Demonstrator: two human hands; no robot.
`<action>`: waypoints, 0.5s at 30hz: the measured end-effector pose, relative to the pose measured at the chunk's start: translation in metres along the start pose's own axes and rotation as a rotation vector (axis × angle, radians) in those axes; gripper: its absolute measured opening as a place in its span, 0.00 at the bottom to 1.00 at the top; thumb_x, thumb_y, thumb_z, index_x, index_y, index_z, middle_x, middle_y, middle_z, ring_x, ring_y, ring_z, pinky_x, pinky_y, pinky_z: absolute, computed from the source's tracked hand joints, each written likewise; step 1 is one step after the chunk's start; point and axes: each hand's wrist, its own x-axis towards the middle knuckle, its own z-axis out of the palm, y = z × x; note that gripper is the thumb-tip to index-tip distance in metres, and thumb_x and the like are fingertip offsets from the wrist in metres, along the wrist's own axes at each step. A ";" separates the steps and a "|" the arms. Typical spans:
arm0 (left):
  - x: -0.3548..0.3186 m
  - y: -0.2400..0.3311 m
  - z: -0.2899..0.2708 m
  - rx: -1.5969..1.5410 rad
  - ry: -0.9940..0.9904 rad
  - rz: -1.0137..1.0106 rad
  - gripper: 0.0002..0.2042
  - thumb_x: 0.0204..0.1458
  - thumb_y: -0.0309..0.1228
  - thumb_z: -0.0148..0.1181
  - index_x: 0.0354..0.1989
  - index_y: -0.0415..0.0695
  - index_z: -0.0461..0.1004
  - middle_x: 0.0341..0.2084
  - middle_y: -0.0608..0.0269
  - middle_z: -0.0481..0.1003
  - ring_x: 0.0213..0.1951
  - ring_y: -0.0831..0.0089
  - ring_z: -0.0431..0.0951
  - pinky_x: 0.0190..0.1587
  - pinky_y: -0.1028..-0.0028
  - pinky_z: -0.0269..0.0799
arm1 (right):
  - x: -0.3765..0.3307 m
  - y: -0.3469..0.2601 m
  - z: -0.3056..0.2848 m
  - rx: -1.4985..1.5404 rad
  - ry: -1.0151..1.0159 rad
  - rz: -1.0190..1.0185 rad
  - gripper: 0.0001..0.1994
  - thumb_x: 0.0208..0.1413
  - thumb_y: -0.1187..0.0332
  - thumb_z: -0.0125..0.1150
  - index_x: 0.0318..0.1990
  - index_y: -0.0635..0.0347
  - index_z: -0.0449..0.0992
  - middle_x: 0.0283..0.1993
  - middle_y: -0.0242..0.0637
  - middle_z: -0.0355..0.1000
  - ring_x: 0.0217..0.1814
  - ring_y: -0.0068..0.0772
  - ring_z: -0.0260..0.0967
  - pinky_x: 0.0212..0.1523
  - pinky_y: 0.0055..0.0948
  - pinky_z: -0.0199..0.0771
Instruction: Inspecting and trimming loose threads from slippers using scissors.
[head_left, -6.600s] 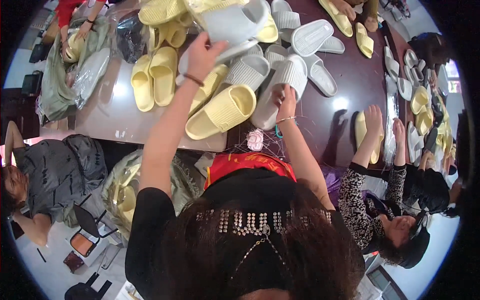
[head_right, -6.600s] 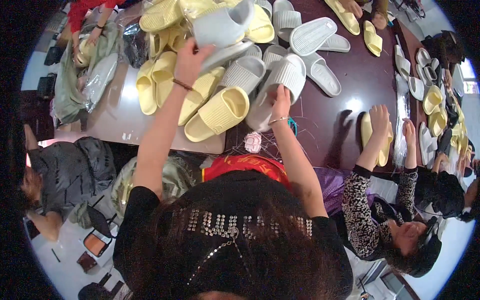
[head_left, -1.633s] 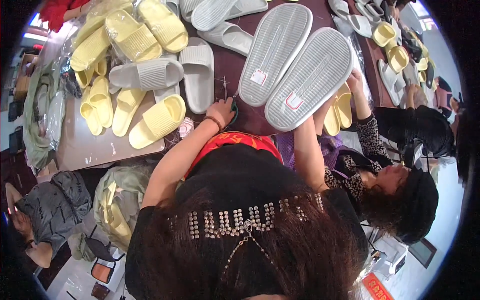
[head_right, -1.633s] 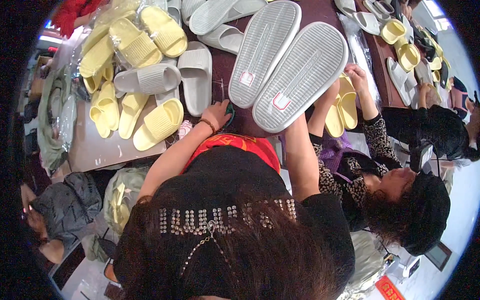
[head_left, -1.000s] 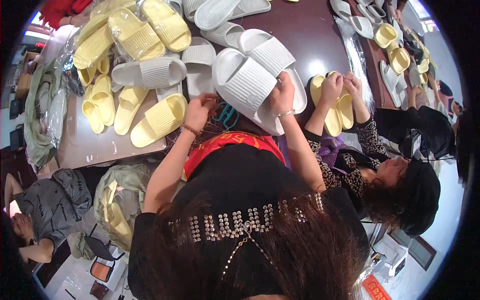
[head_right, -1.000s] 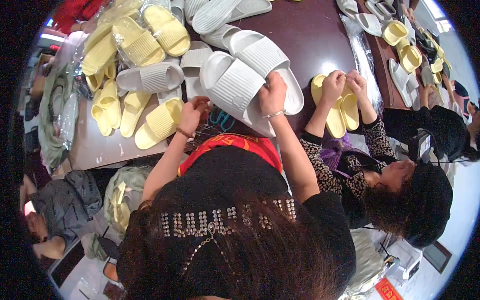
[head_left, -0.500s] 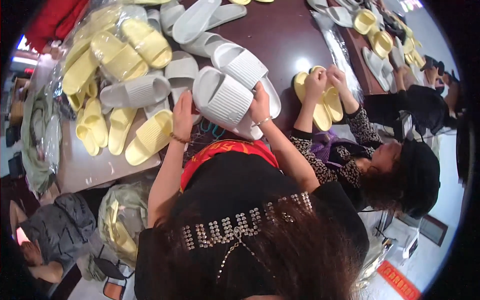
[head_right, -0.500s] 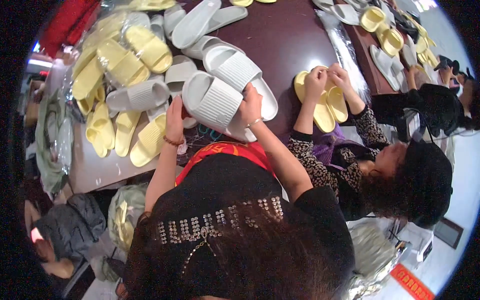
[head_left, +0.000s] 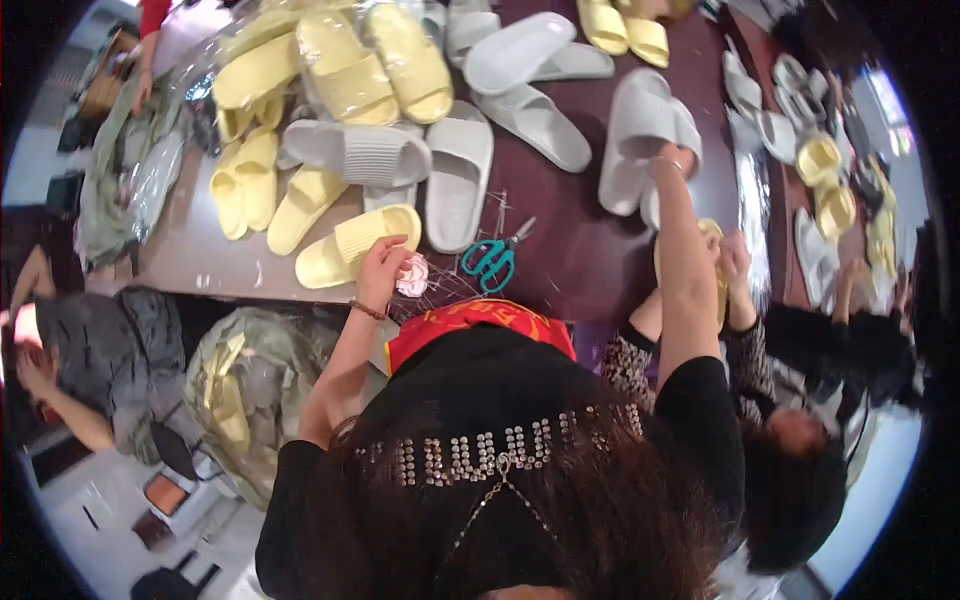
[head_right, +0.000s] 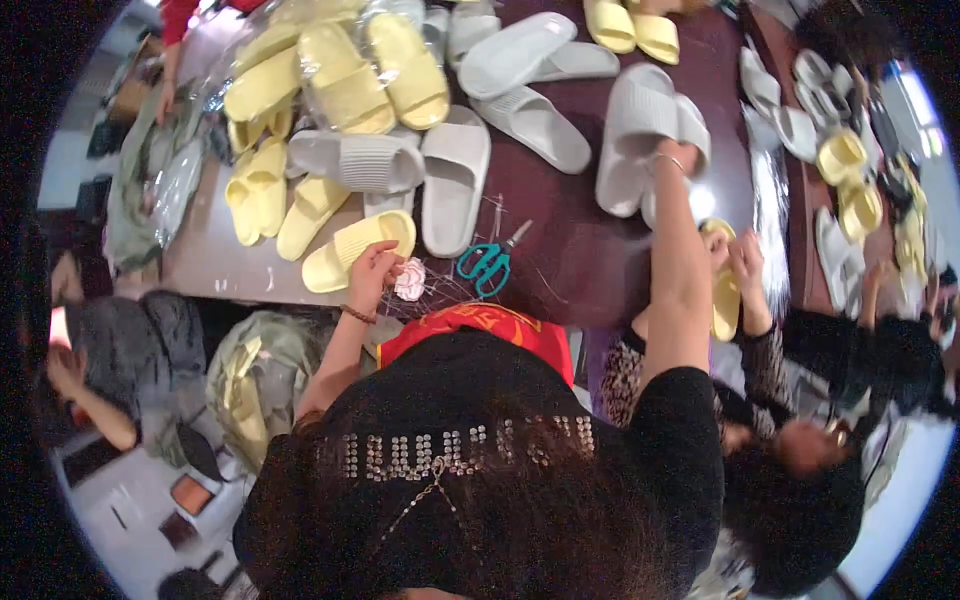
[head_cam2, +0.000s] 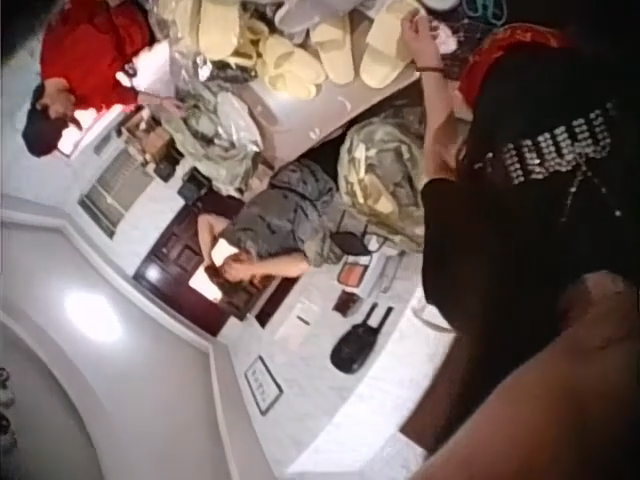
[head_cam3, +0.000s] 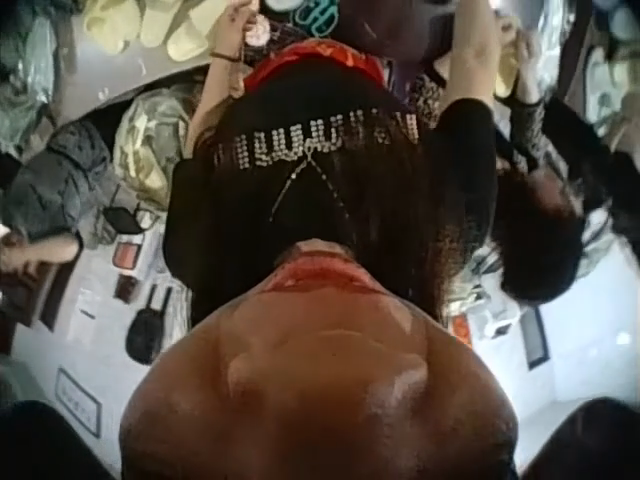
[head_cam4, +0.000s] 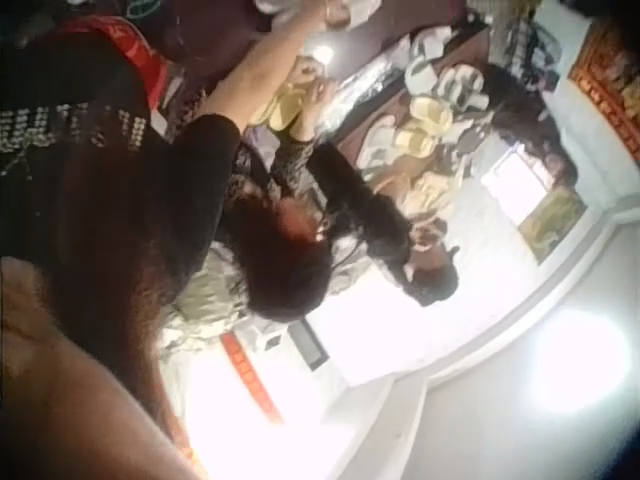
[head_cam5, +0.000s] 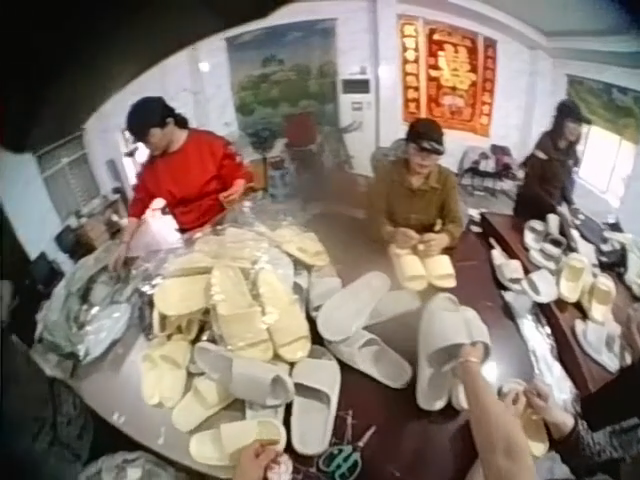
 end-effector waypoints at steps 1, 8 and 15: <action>-0.007 -0.004 -0.009 -0.019 0.069 -0.022 0.13 0.50 0.30 0.48 0.44 0.39 0.66 0.26 0.64 0.72 0.25 0.82 0.70 0.26 0.84 0.64 | -0.004 -0.013 0.006 0.146 -0.019 -0.008 0.17 0.43 0.71 0.51 0.42 0.71 0.68 0.39 0.49 0.71 0.38 0.43 0.70 0.40 0.34 0.68; -0.041 -0.014 -0.046 -0.020 0.342 -0.007 0.12 0.49 0.26 0.49 0.42 0.39 0.67 0.26 0.64 0.72 0.24 0.82 0.69 0.26 0.83 0.65 | 0.052 0.019 -0.009 0.124 -0.183 0.143 0.25 0.43 0.61 0.56 0.48 0.66 0.65 0.45 0.46 0.68 0.47 0.44 0.66 0.45 0.37 0.67; -0.006 -0.040 -0.069 0.455 0.622 0.312 0.18 0.45 0.29 0.54 0.46 0.40 0.64 0.32 0.57 0.73 0.33 0.69 0.73 0.36 0.75 0.68 | 0.012 -0.016 0.029 -0.220 0.449 -0.418 0.22 0.35 0.66 0.60 0.41 0.70 0.69 0.40 0.52 0.68 0.41 0.47 0.67 0.43 0.37 0.66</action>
